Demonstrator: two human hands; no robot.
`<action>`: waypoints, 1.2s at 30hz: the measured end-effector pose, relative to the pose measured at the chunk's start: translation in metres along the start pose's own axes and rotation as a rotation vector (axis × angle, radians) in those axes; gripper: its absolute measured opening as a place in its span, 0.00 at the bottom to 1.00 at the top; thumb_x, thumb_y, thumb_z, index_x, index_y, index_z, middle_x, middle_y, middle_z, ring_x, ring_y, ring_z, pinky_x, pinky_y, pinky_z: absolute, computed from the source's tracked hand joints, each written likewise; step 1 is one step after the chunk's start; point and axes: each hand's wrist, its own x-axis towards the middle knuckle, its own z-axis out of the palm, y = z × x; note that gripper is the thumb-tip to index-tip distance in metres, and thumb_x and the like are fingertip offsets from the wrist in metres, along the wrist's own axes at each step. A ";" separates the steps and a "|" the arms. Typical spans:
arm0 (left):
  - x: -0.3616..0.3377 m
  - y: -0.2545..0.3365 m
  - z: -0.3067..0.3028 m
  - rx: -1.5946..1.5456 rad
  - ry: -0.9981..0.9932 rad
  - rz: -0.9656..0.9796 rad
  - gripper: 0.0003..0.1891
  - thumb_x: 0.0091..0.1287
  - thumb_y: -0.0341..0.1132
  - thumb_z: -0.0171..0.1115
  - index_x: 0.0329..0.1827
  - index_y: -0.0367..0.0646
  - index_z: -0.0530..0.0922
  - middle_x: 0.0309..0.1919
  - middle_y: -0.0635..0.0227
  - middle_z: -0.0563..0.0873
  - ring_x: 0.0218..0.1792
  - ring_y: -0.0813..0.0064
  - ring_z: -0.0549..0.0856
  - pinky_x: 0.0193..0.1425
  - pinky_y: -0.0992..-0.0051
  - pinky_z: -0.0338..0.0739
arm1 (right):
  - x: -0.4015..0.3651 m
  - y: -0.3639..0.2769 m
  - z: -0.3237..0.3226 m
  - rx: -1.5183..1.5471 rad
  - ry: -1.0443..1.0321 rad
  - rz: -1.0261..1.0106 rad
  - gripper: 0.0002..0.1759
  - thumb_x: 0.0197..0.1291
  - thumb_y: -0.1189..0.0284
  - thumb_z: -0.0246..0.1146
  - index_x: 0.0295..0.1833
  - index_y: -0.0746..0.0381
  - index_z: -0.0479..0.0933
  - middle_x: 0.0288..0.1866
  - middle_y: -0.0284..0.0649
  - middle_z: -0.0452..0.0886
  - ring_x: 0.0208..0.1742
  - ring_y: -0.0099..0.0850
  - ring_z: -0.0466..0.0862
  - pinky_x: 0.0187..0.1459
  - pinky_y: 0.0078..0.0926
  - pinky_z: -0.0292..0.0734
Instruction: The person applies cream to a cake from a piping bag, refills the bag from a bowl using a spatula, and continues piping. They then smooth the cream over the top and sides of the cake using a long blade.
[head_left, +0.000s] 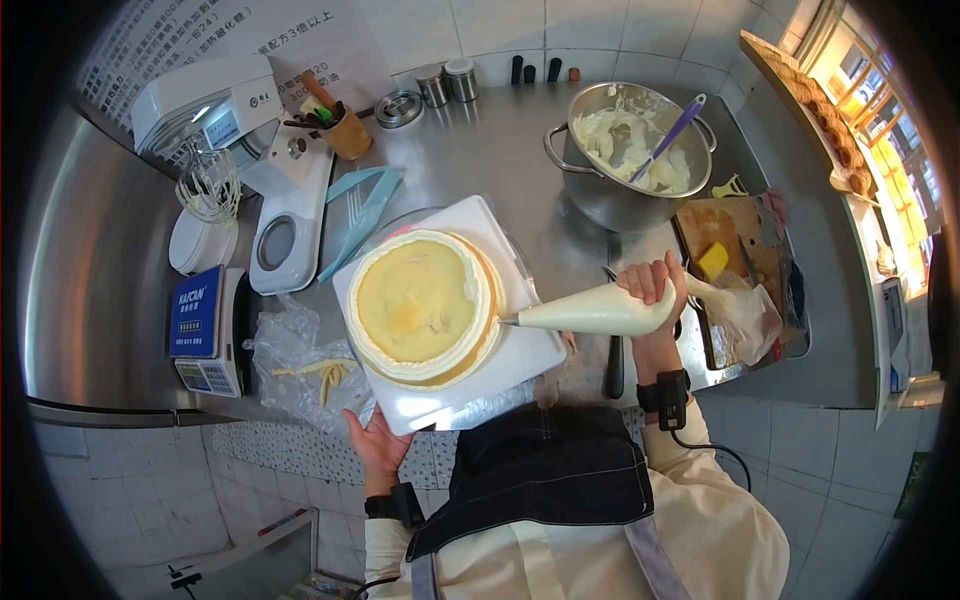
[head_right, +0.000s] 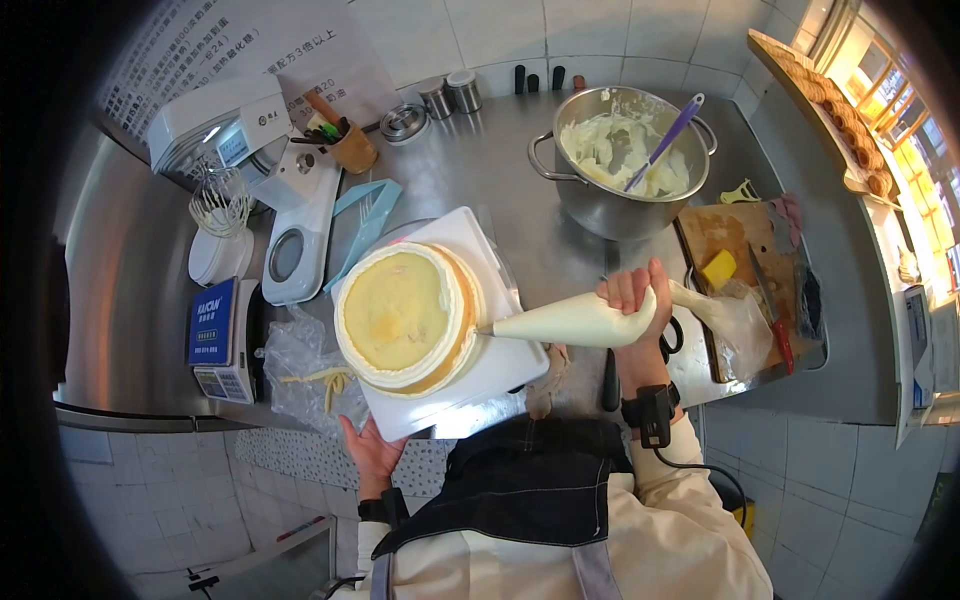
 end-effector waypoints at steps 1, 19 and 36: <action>-0.001 0.000 0.004 -0.001 0.000 0.001 0.46 0.56 0.72 0.38 0.63 0.38 0.60 0.60 0.53 0.67 0.61 0.56 0.67 0.63 0.52 0.60 | 0.002 0.001 0.000 -0.012 0.006 -0.002 0.31 0.67 0.60 0.38 0.07 0.53 0.55 0.05 0.31 0.55 0.13 0.25 0.59 0.24 0.23 0.59; -0.003 0.007 0.010 -0.048 0.031 0.065 0.45 0.58 0.71 0.37 0.63 0.36 0.60 0.58 0.47 0.69 0.60 0.51 0.69 0.65 0.51 0.57 | 0.017 0.016 0.012 -0.006 0.014 0.090 0.31 0.66 0.59 0.40 0.06 0.51 0.53 0.03 0.29 0.53 0.08 0.23 0.52 0.18 0.21 0.52; 0.004 -0.012 0.015 -0.009 -0.204 -0.150 0.49 0.55 0.74 0.32 0.67 0.39 0.52 0.60 0.40 0.64 0.63 0.46 0.64 0.66 0.52 0.53 | 0.021 -0.080 0.025 0.315 -0.594 -0.196 0.32 0.52 0.43 0.55 0.55 0.52 0.71 0.61 0.35 0.70 0.69 0.43 0.54 0.69 0.56 0.35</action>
